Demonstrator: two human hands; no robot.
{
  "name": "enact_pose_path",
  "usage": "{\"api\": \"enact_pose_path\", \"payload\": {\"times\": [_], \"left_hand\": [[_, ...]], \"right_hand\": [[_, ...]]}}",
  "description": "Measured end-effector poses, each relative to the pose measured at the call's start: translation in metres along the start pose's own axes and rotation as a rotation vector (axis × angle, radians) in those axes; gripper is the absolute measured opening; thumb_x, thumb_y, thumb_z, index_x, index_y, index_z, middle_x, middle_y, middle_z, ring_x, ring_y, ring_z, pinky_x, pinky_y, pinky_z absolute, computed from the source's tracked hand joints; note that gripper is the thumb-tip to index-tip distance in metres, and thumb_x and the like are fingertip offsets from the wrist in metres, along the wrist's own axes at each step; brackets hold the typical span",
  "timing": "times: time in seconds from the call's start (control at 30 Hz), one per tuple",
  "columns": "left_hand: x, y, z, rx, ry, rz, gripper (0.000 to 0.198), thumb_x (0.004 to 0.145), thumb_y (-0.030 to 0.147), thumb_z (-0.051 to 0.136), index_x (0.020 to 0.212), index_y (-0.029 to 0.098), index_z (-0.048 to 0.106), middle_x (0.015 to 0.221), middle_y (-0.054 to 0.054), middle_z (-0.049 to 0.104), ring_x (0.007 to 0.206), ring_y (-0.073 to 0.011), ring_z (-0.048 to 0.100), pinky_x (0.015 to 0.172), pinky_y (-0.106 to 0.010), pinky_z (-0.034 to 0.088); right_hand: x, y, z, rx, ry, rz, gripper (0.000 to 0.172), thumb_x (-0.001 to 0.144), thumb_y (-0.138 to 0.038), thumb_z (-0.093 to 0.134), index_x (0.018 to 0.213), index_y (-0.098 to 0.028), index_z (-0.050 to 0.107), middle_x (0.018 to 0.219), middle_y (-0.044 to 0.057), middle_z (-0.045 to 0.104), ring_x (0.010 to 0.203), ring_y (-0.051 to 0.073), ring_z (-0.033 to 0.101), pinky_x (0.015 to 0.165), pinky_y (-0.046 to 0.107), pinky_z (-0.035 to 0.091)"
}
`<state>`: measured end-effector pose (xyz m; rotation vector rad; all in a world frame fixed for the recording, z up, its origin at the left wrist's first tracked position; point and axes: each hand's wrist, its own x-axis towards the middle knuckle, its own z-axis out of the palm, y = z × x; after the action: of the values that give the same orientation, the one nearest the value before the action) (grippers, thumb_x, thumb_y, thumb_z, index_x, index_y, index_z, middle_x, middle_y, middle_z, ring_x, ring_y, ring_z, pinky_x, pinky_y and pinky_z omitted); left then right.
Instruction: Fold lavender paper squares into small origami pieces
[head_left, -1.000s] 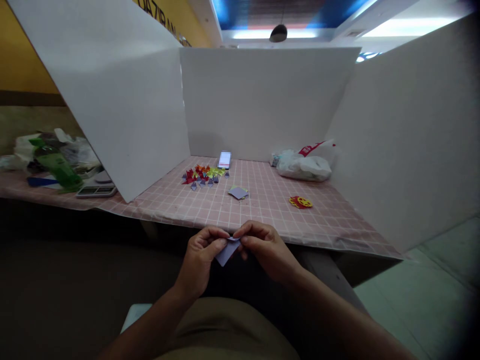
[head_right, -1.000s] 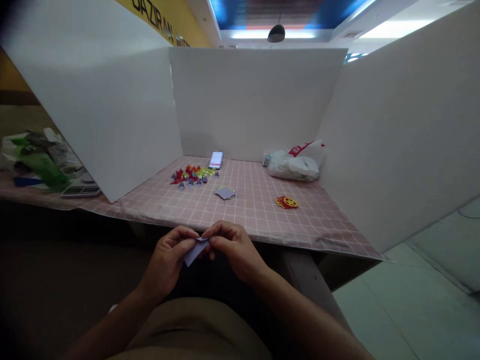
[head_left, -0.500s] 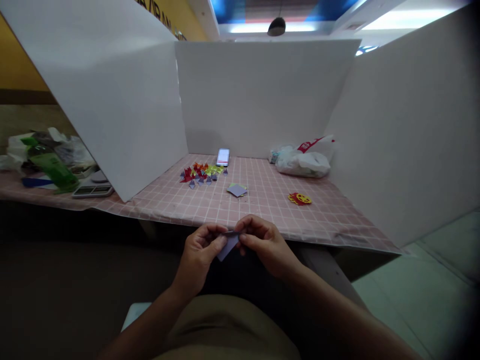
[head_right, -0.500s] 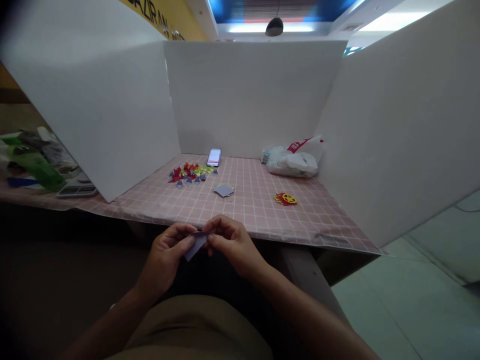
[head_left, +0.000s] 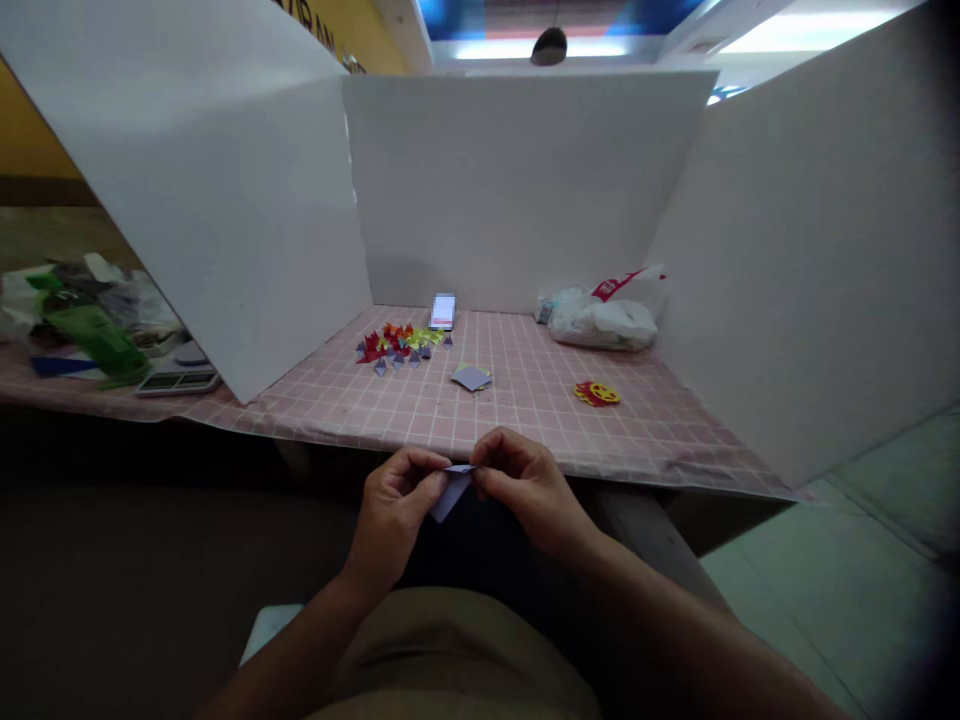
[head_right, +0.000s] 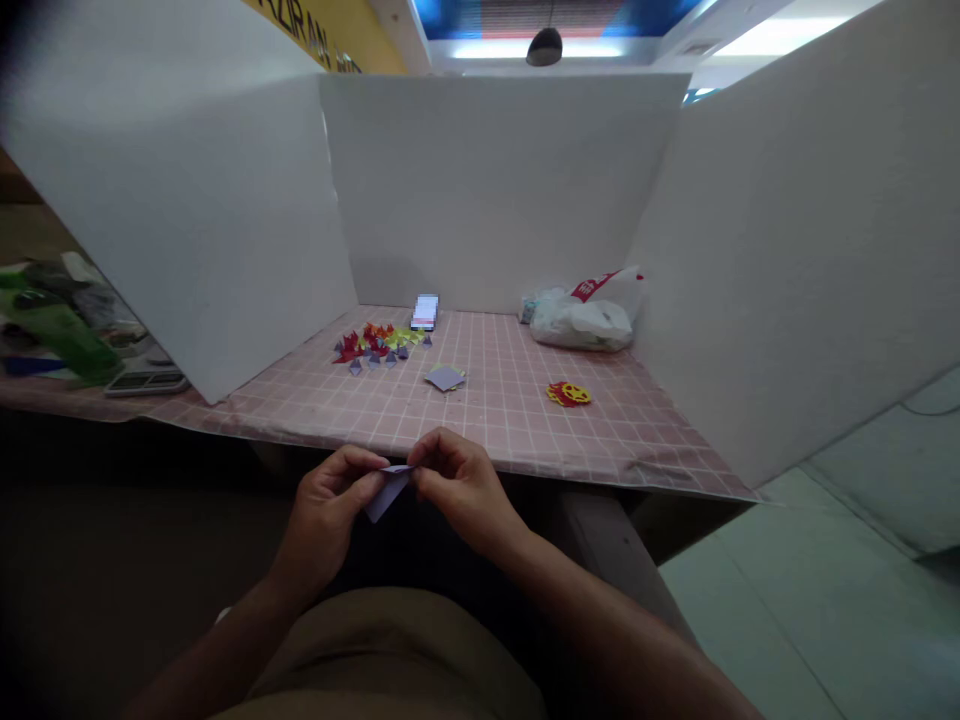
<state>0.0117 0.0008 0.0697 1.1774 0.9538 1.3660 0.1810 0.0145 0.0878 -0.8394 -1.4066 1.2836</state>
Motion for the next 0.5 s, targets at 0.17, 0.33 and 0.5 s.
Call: {"api": "enact_pose_path", "payload": {"times": [0.17, 0.33, 0.5], "left_hand": [[-0.001, -0.002, 0.0, 0.018, 0.004, 0.04, 0.01, 0.078, 0.026, 0.072, 0.081, 0.017, 0.069, 0.068, 0.001, 0.063, 0.06, -0.0109, 0.051, 0.057, -0.022, 0.039], [0.001, -0.011, -0.004, -0.033, -0.011, 0.051, 0.005, 0.08, 0.023, 0.072, 0.082, 0.019, 0.071, 0.072, 0.0, 0.065, 0.064, -0.0113, 0.053, 0.06, -0.022, 0.04], [0.003, -0.014, -0.008, -0.078, -0.035, 0.022, 0.003, 0.081, 0.022, 0.071, 0.082, 0.02, 0.072, 0.073, 0.001, 0.064, 0.067, -0.0113, 0.054, 0.062, -0.022, 0.04]], "right_hand": [[-0.001, 0.003, 0.003, 0.118, 0.044, 0.016, 0.01, 0.07, -0.009, 0.062, 0.074, -0.018, 0.066, 0.066, -0.005, 0.058, 0.057, 0.008, 0.051, 0.057, 0.022, 0.039], [0.0, 0.006, 0.001, 0.22, 0.037, 0.045, 0.009, 0.068, -0.01, 0.065, 0.072, -0.018, 0.068, 0.064, -0.003, 0.062, 0.054, 0.008, 0.053, 0.055, 0.022, 0.039], [0.0, 0.006, -0.001, 0.167, 0.041, 0.022, 0.012, 0.068, -0.009, 0.063, 0.071, -0.018, 0.07, 0.065, -0.002, 0.065, 0.056, 0.008, 0.055, 0.056, 0.021, 0.04]]}}
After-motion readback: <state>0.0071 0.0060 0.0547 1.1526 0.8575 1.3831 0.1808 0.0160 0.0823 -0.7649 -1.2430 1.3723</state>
